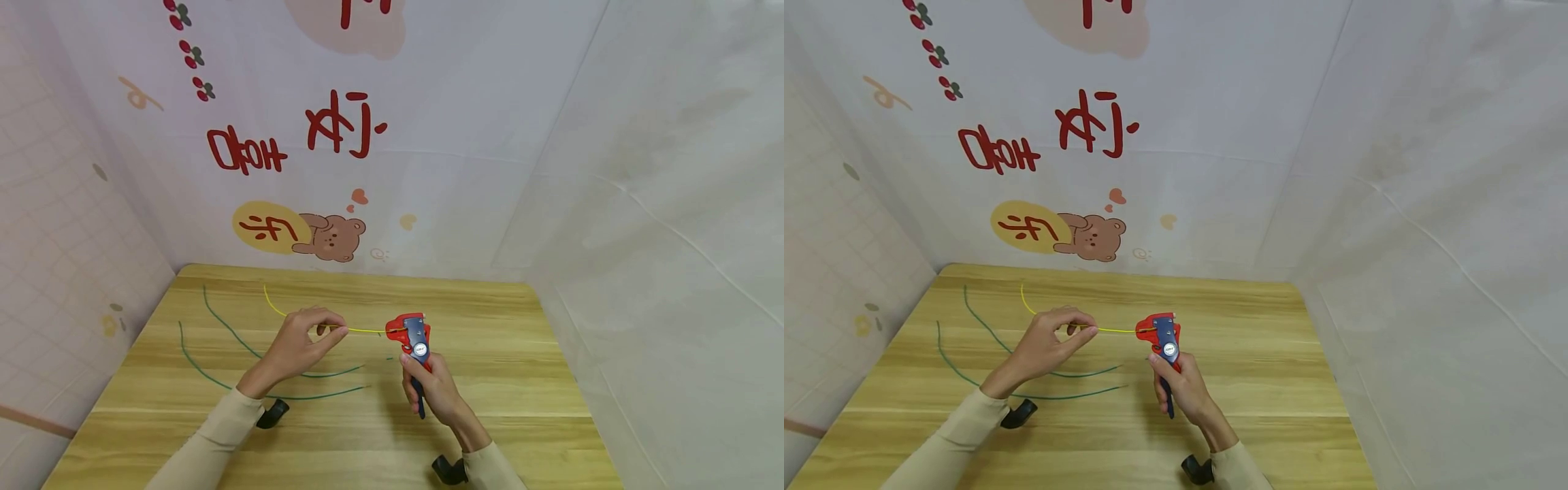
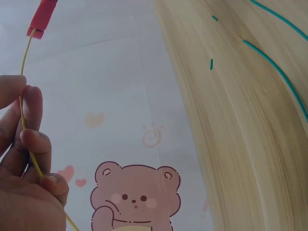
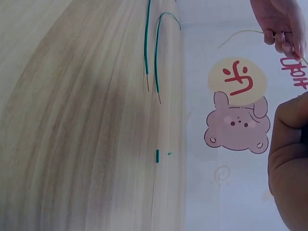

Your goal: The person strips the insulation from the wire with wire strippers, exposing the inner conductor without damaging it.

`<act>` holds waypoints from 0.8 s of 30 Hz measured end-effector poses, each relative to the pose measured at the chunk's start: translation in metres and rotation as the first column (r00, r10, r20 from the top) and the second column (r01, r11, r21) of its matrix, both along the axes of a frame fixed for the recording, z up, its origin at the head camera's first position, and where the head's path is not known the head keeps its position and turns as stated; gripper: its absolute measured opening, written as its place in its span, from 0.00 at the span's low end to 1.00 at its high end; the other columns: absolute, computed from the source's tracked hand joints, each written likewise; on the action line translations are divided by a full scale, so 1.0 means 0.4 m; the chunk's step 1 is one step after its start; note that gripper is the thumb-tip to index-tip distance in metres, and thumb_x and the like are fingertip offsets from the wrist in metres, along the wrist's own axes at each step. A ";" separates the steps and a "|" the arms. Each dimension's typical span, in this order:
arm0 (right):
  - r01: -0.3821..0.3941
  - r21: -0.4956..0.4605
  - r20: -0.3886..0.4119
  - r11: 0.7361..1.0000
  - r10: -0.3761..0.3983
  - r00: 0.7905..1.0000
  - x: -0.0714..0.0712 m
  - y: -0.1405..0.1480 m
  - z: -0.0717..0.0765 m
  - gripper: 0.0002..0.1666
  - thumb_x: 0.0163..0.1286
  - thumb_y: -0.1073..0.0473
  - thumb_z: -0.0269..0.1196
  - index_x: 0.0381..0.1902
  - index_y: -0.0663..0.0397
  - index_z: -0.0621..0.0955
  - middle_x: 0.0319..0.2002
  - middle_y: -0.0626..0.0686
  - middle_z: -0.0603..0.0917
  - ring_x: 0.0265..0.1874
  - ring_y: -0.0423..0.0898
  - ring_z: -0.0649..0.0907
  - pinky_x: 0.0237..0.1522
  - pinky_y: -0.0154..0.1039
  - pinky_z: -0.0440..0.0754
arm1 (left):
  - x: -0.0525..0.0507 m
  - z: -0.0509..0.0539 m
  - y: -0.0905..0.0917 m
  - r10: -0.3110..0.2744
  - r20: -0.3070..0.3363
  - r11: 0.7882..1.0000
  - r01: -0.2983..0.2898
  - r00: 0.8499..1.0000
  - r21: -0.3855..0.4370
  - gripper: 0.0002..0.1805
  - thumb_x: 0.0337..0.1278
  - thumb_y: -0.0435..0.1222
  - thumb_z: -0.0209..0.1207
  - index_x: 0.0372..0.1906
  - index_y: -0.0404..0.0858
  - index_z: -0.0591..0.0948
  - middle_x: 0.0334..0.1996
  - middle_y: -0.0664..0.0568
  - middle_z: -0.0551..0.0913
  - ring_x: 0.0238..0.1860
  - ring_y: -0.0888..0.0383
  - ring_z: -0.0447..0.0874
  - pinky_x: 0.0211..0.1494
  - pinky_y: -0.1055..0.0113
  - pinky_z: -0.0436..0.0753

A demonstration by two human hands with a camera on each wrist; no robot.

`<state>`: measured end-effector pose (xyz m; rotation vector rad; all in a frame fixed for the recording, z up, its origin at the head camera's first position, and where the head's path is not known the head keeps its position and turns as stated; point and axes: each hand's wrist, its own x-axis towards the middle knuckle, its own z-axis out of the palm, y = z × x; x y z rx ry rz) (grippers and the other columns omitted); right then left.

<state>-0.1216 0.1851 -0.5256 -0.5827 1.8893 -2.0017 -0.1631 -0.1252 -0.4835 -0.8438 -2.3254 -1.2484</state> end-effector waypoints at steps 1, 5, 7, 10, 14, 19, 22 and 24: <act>-0.002 0.000 -0.002 1.000 0.002 1.000 0.000 0.000 0.000 0.33 0.94 0.55 0.51 0.27 0.74 0.70 0.16 0.70 0.66 0.11 0.40 0.77 0.13 0.39 0.78 | 0.000 -0.001 -0.001 0.001 0.006 1.000 -0.001 1.000 -0.001 0.06 0.69 0.30 0.76 0.39 0.46 0.92 0.31 0.63 0.87 0.31 0.55 0.78 0.37 0.70 0.73; -0.009 0.006 -0.010 1.000 0.009 1.000 0.001 0.000 -0.001 0.33 0.94 0.55 0.51 0.27 0.74 0.70 0.17 0.73 0.65 0.10 0.41 0.77 0.13 0.40 0.79 | 0.003 0.002 -0.003 0.003 0.027 1.000 -0.003 1.000 -0.003 0.06 0.70 0.31 0.76 0.40 0.47 0.92 0.32 0.63 0.87 0.31 0.51 0.79 0.38 0.70 0.73; -0.010 0.007 -0.012 1.000 0.010 1.000 0.001 0.000 0.000 0.34 0.94 0.55 0.51 0.26 0.74 0.70 0.17 0.73 0.66 0.10 0.41 0.77 0.13 0.41 0.79 | 0.004 0.003 -0.004 0.004 0.032 1.000 -0.004 0.999 -0.005 0.06 0.70 0.31 0.76 0.40 0.47 0.92 0.32 0.63 0.88 0.31 0.50 0.80 0.38 0.70 0.74; -0.007 0.012 -0.005 1.000 0.007 1.000 0.002 0.002 0.001 0.33 0.94 0.54 0.51 0.27 0.73 0.70 0.16 0.70 0.67 0.11 0.40 0.78 0.13 0.40 0.79 | 0.004 0.004 -0.006 0.007 0.037 1.000 -0.007 0.999 -0.006 0.06 0.70 0.31 0.75 0.40 0.46 0.93 0.33 0.62 0.88 0.32 0.56 0.78 0.37 0.68 0.75; 0.006 0.022 0.008 1.000 -0.007 1.000 0.001 0.007 0.003 0.33 0.94 0.53 0.52 0.27 0.73 0.71 0.16 0.65 0.69 0.11 0.39 0.79 0.14 0.39 0.80 | 0.002 0.004 -0.009 0.019 0.031 1.000 -0.019 0.999 0.002 0.06 0.70 0.30 0.75 0.40 0.45 0.93 0.32 0.61 0.88 0.32 0.64 0.75 0.35 0.62 0.76; 0.010 0.020 0.006 1.000 -0.011 1.000 0.000 0.011 0.004 0.33 0.94 0.54 0.52 0.27 0.73 0.71 0.15 0.63 0.69 0.11 0.39 0.79 0.14 0.40 0.80 | 0.003 0.006 -0.010 0.023 0.032 1.000 -0.023 0.999 0.011 0.07 0.70 0.29 0.75 0.39 0.46 0.93 0.31 0.62 0.87 0.32 0.64 0.74 0.34 0.59 0.76; 0.011 0.018 0.008 1.000 -0.012 1.000 0.001 0.012 0.006 0.33 0.94 0.54 0.52 0.27 0.72 0.71 0.15 0.60 0.70 0.11 0.38 0.79 0.14 0.40 0.80 | 0.003 0.005 -0.009 0.014 0.035 1.000 -0.014 0.999 0.014 0.07 0.71 0.29 0.75 0.39 0.46 0.92 0.31 0.62 0.87 0.32 0.63 0.75 0.34 0.59 0.76; 0.012 0.016 0.008 1.000 -0.012 1.000 0.001 0.014 0.006 0.32 0.94 0.54 0.52 0.27 0.72 0.71 0.15 0.60 0.71 0.11 0.39 0.79 0.14 0.40 0.80 | 0.001 0.003 -0.008 0.012 0.036 1.000 -0.013 0.999 0.014 0.07 0.71 0.29 0.75 0.39 0.46 0.92 0.31 0.61 0.86 0.32 0.63 0.75 0.34 0.59 0.76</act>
